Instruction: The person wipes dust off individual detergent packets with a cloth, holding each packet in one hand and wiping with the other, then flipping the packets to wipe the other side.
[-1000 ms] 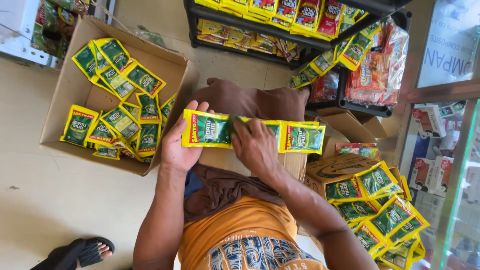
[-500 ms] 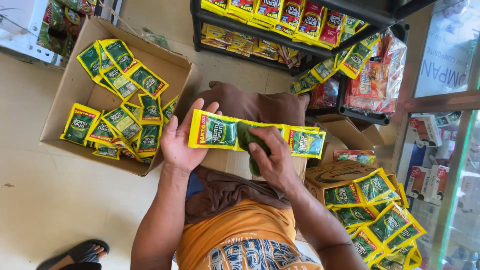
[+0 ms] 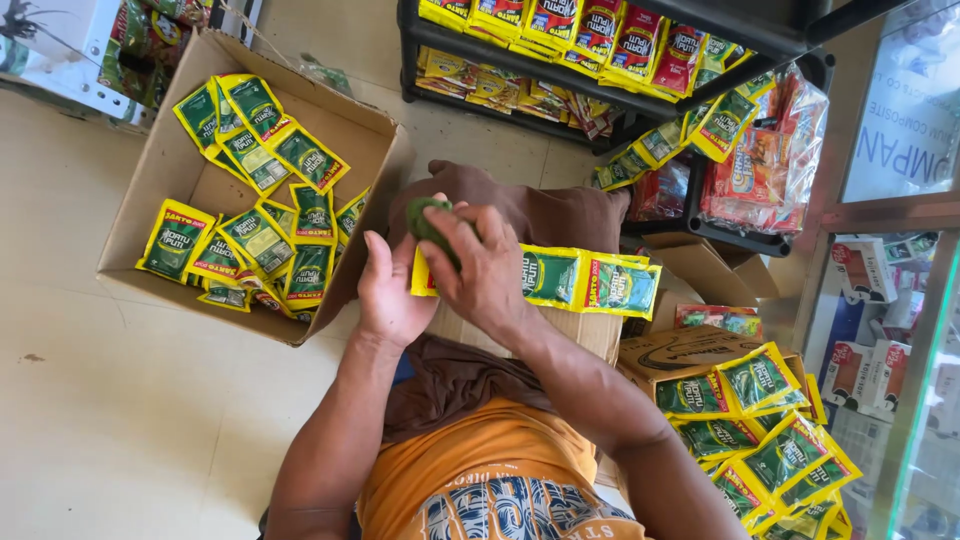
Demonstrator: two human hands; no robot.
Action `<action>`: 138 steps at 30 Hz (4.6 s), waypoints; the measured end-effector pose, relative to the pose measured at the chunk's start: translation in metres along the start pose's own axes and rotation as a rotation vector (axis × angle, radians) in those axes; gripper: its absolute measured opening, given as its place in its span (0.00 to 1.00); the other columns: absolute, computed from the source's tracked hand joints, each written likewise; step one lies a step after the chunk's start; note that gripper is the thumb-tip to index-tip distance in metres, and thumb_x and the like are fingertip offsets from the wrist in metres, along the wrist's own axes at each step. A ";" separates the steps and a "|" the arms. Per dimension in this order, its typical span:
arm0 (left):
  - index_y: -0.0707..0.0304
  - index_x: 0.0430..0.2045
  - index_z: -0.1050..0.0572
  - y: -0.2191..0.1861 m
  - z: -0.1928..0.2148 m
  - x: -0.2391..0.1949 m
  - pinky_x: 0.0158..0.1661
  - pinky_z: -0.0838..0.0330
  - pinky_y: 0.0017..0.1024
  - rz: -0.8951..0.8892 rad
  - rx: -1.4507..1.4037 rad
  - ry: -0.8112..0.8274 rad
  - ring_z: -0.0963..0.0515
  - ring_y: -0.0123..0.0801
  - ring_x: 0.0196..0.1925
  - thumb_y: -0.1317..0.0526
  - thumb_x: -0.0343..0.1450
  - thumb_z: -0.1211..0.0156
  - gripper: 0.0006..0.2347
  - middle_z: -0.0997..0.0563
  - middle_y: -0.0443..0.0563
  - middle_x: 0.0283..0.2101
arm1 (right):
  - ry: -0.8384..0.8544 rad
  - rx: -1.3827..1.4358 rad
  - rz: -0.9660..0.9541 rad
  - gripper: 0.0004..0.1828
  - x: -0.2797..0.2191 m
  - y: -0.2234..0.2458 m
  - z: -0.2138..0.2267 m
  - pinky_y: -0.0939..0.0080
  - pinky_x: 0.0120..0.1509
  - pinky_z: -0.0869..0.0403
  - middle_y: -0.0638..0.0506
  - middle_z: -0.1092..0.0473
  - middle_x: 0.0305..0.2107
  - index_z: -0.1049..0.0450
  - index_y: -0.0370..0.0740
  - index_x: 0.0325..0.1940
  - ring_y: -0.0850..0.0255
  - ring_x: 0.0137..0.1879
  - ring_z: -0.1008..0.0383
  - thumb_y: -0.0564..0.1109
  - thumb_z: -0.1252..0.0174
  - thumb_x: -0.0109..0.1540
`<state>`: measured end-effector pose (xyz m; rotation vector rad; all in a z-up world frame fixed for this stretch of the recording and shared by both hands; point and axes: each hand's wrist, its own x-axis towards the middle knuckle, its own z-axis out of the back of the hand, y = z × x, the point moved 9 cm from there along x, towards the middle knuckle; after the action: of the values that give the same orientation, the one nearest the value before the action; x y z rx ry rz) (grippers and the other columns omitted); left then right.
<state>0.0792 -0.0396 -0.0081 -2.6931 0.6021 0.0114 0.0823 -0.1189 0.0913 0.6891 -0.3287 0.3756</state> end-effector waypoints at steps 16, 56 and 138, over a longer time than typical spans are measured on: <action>0.64 0.75 0.51 -0.004 -0.005 -0.006 0.77 0.55 0.44 0.006 0.034 -0.010 0.45 0.46 0.81 0.25 0.69 0.65 0.46 0.42 0.59 0.77 | 0.023 0.011 0.160 0.23 -0.012 0.019 -0.008 0.50 0.47 0.28 0.47 0.32 0.40 0.23 0.46 0.56 0.51 0.46 0.28 0.47 0.31 0.57; 0.68 0.69 0.40 -0.007 0.045 -0.017 0.68 0.37 0.36 -0.067 0.210 -0.225 0.30 0.36 0.69 0.63 0.76 0.44 0.25 0.31 0.57 0.69 | 0.073 0.067 0.005 0.20 -0.024 -0.011 0.007 0.49 0.49 0.27 0.47 0.29 0.41 0.24 0.43 0.57 0.49 0.44 0.26 0.46 0.32 0.61; 0.69 0.58 0.30 0.069 -0.103 0.027 0.63 0.40 0.56 -0.344 2.094 0.335 0.33 0.58 0.66 0.49 0.56 0.23 0.37 0.30 0.67 0.63 | -0.177 -0.335 -0.351 0.15 -0.080 -0.129 0.137 0.48 0.52 0.31 0.47 0.31 0.36 0.20 0.42 0.53 0.50 0.46 0.29 0.47 0.32 0.64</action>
<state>0.0672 -0.1461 0.0599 -0.6754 -0.0069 -0.7072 0.0448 -0.3203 0.0866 0.4388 -0.4180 -0.0766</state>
